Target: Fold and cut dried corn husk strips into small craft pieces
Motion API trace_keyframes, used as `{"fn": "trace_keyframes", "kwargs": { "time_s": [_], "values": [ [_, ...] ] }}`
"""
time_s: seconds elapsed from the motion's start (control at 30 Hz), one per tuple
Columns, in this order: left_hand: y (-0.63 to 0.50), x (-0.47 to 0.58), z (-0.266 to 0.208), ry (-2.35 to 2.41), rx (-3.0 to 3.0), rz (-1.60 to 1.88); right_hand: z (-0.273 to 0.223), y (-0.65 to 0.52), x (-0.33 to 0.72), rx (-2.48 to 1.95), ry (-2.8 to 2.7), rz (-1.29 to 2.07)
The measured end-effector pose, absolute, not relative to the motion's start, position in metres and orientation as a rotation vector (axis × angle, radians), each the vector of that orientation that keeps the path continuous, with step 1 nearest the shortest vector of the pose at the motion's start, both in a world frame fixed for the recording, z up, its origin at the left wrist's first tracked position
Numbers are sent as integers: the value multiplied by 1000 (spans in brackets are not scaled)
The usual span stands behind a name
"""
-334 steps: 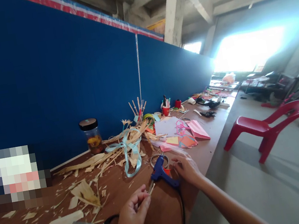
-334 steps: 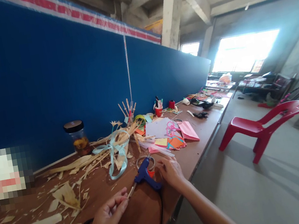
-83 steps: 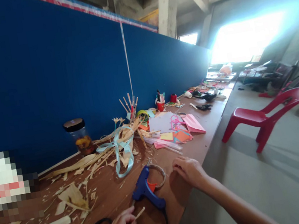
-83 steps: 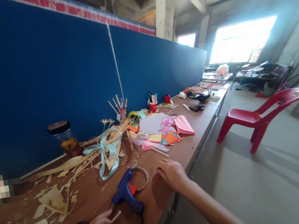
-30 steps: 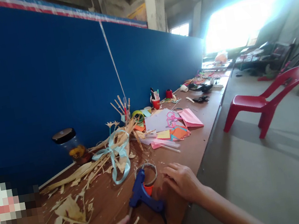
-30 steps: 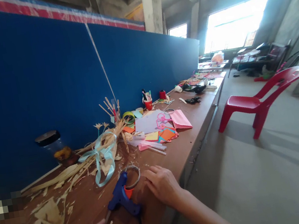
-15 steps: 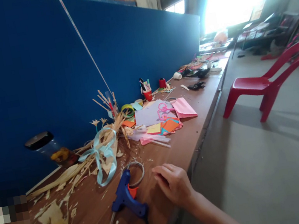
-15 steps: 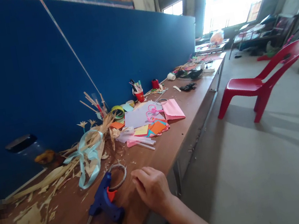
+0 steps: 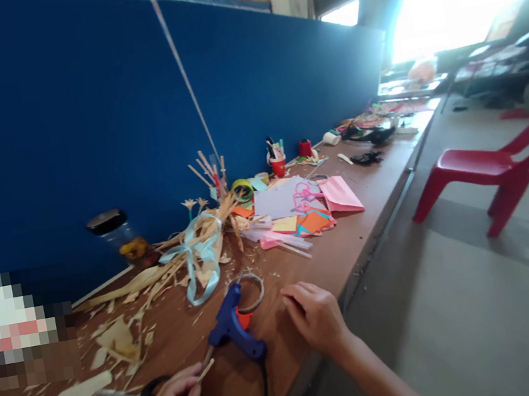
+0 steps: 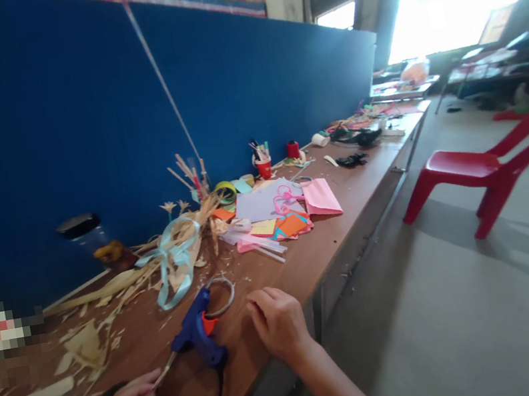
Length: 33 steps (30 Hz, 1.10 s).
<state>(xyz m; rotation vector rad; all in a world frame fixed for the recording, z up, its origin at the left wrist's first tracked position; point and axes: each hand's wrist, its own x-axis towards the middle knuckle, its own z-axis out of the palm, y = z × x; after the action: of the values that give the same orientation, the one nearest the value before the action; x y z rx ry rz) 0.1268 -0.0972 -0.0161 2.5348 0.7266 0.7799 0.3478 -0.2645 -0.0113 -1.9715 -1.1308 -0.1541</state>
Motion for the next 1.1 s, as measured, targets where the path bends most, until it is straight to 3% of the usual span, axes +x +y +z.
{"fn": "trace_keyframes", "kwargs": {
  "time_s": [0.3,0.63,0.83,1.1],
  "values": [
    [-94,55,31,744,2367,890,0,-251,325,-1957,-1147,-93],
    [-26,-26,30,1065,1783,1126,92,-115,181,-1746,-1906,84],
    [-16,-33,20,1091,1585,1304,72,-20,146,-2042,-2214,15],
    [-24,-40,38,960,1557,1107,48,30,143,-2161,-2186,101]
  ]
}}
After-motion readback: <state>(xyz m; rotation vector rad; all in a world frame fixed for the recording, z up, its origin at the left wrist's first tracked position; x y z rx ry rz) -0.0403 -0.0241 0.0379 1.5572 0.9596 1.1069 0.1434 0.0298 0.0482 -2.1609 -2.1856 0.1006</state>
